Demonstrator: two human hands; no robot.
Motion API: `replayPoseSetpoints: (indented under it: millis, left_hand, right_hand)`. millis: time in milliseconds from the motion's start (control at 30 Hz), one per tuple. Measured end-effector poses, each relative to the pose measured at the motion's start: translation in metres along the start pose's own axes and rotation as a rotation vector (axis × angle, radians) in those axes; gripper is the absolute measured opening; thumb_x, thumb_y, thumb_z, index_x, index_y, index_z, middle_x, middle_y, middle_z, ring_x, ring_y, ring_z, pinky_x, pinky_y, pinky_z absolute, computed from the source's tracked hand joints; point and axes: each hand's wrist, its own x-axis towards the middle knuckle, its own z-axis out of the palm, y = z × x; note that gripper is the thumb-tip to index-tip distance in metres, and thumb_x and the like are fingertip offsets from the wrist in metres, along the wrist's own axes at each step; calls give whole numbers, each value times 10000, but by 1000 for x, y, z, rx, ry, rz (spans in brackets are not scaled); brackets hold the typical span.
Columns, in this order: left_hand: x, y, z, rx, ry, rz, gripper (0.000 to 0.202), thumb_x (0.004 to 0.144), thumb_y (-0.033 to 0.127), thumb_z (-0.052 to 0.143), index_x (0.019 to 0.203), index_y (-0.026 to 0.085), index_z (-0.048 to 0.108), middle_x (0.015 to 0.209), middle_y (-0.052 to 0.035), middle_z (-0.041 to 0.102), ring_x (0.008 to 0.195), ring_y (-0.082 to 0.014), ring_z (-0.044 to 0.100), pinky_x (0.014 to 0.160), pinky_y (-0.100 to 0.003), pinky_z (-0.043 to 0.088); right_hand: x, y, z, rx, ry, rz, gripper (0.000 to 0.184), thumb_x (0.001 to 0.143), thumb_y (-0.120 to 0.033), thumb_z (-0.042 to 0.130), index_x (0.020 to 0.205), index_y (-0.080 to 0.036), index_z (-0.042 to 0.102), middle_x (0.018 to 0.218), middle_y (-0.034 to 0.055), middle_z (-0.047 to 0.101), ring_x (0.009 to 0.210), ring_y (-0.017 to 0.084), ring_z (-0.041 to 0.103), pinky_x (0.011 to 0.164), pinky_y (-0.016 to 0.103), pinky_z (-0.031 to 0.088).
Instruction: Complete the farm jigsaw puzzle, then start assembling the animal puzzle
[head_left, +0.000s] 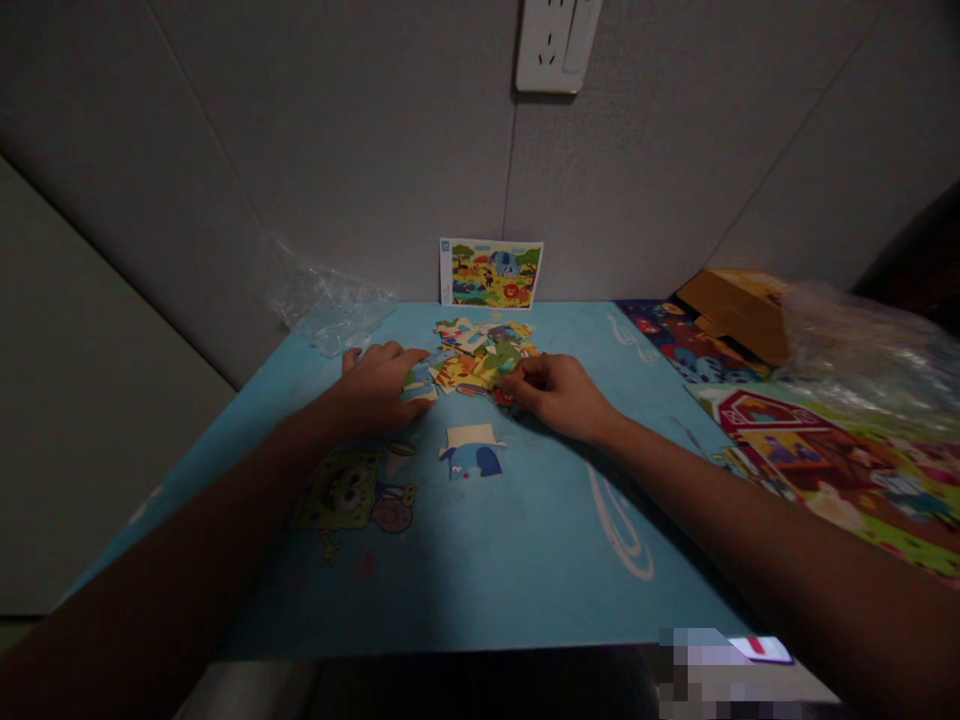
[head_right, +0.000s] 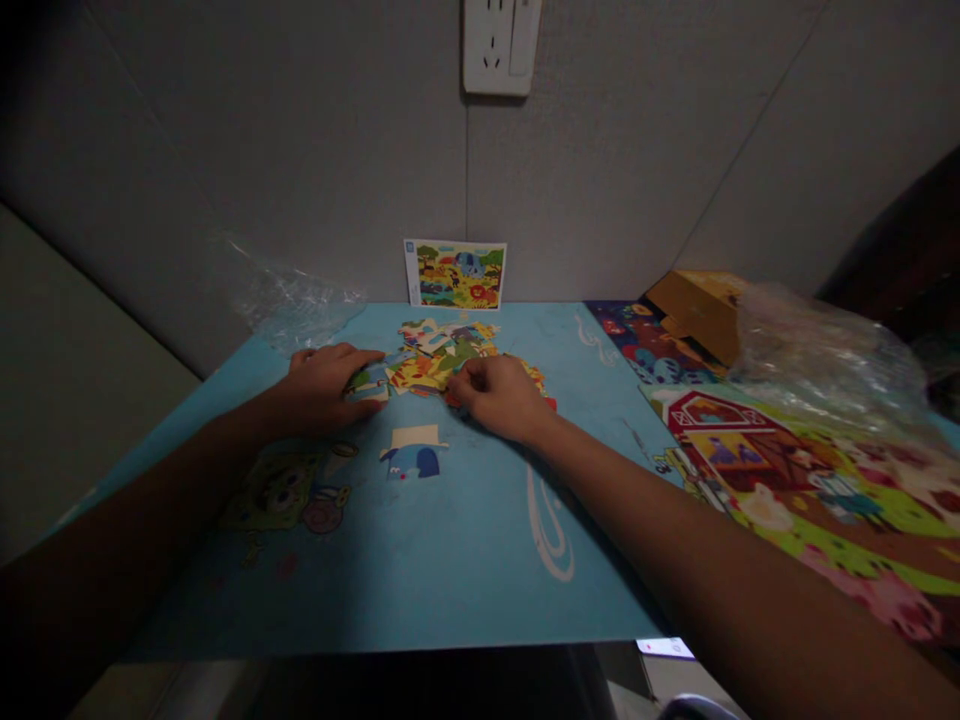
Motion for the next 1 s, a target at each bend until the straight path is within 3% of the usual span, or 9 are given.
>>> replayPoseSetpoints:
  millis: [200, 367, 567, 733, 1000]
  left_hand:
    - [1, 3, -3, -8, -52, -36, 712, 830, 546, 520, 1456, 214, 443, 1332, -161, 538, 1244, -368, 499, 1052, -565, 328]
    - [4, -1, 1, -42, -49, -48, 620, 837, 540, 509, 1379, 241, 550, 1272, -137, 555, 1198, -356, 532, 1038, -554, 341]
    - [6, -2, 5, -59, 7, -99, 571, 832, 513, 501, 1310, 226, 621, 1221, -147, 577, 1197, -371, 515, 1026, -574, 348]
    - [10, -1, 11, -94, 86, -197, 534, 831, 463, 507, 1301, 246, 640, 1289, -152, 542, 1225, -386, 456, 1011, -559, 367]
    - [9, 5, 19, -152, 93, 19, 526, 819, 514, 580, 1281, 275, 656, 1374, -120, 491, 1301, -373, 375, 1059, -552, 322]
  right_hand:
    - [0, 2, 1, 1, 5, 5, 344, 882, -379, 527, 691, -137, 677, 573, 29, 591, 506, 110, 454, 512, 273, 276]
    - [1, 2, 1, 23, 2, 4, 330, 876, -376, 535, 712, -133, 687, 586, 32, 602, 510, 112, 462, 514, 271, 279]
    - [0, -1, 1, 15, 23, -12, 329, 869, -368, 538, 675, -135, 665, 535, 6, 542, 484, 98, 422, 503, 266, 274]
    - [0, -1, 0, 12, 21, -13, 352, 875, -381, 524, 647, -140, 640, 522, 0, 514, 481, 98, 406, 502, 274, 257]
    - [0, -3, 1, 7, 5, -1, 319, 869, -363, 525, 696, -131, 659, 543, 0, 531, 501, 101, 424, 521, 278, 250]
